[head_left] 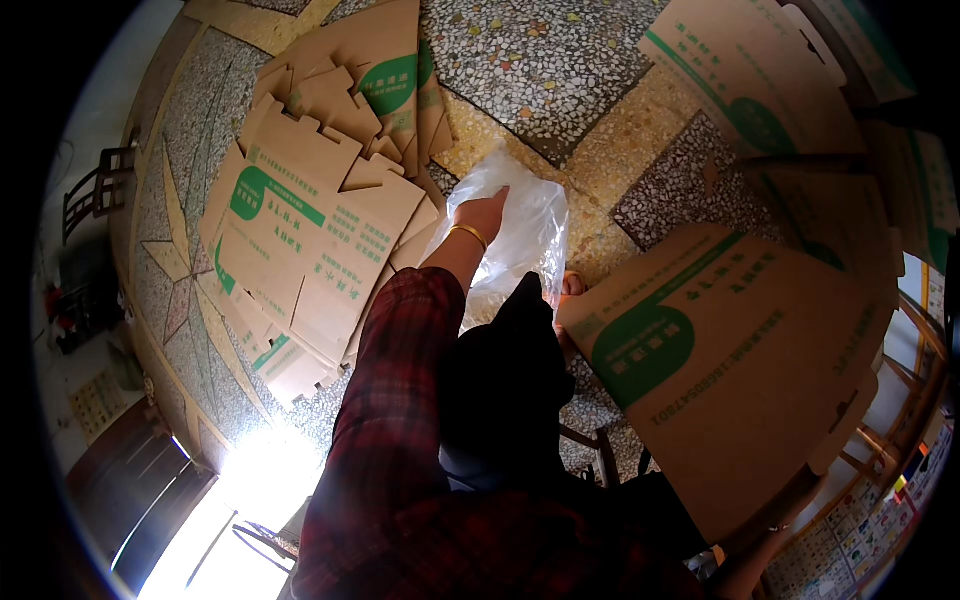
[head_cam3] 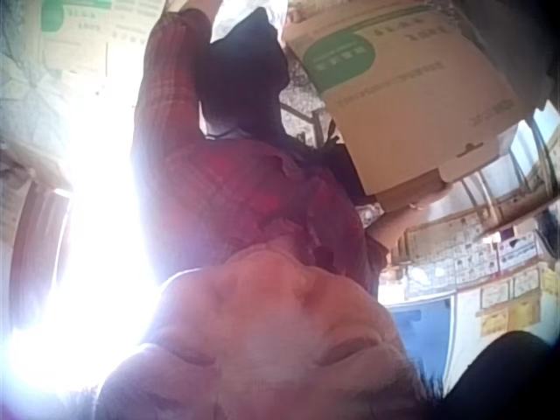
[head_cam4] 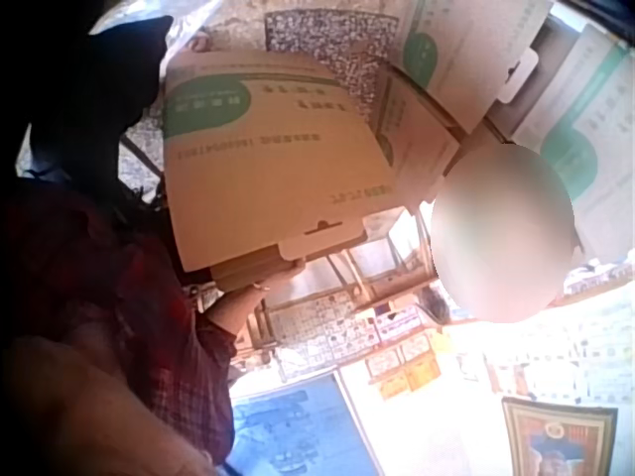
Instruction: The person sits on the floor and assembles flat-packed cardboard boxes. They fold the cardboard flaps, insert plastic fasteners into designated slots to secure the structure, and place bubble wrap inside the finished boxes. The process is repeated for multiple units.
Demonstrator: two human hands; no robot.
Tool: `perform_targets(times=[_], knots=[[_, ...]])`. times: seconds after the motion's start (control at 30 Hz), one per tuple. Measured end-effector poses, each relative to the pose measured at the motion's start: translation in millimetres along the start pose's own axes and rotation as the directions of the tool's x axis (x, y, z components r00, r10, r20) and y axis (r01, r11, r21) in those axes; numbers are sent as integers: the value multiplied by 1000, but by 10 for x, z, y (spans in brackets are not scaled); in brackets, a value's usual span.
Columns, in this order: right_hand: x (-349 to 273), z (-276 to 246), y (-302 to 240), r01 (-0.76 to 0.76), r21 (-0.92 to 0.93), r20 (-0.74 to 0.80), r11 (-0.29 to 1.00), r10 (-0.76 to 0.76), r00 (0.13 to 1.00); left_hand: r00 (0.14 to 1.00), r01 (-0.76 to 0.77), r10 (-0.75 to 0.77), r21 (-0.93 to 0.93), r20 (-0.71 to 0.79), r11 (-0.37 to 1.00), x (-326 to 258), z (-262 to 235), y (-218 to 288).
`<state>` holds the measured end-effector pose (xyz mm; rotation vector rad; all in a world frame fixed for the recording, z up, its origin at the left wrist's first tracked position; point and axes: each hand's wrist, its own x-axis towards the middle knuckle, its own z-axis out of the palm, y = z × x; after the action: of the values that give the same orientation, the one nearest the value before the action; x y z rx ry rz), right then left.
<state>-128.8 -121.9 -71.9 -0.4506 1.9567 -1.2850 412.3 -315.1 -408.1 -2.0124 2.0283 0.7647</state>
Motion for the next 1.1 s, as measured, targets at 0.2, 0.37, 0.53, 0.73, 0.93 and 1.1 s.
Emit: perform_targets(times=[0.2, 0.37, 0.53, 0.73, 0.93, 1.1], knots=[[34, -131, 36, 108, -182, 54, 977, -99, 994, 999, 13, -12, -9, 32, 1000, -37, -119, 123], [-4, -16, -44, 59, -29, 173, 998, -53, 984, 999, -24, 24, -3, -34, 1000, -51, -57, 52], [14, -72, -33, 26, -20, 110, 999, -24, 994, 992, -52, 39, -104, -121, 993, -97, -57, 29], [64, -139, 15, 105, 30, 319, 994, -109, 941, 989, -39, -47, -547, -143, 836, -315, -445, 135], [-3, -47, 15, -103, 220, 202, 970, 58, 978, 980, -83, -157, -971, -119, 222, -678, -769, 82], [-267, 116, -29, -218, 276, 196, 936, 168, 966, 983, -160, -95, -987, -159, -4, -1166, -1355, 397]])
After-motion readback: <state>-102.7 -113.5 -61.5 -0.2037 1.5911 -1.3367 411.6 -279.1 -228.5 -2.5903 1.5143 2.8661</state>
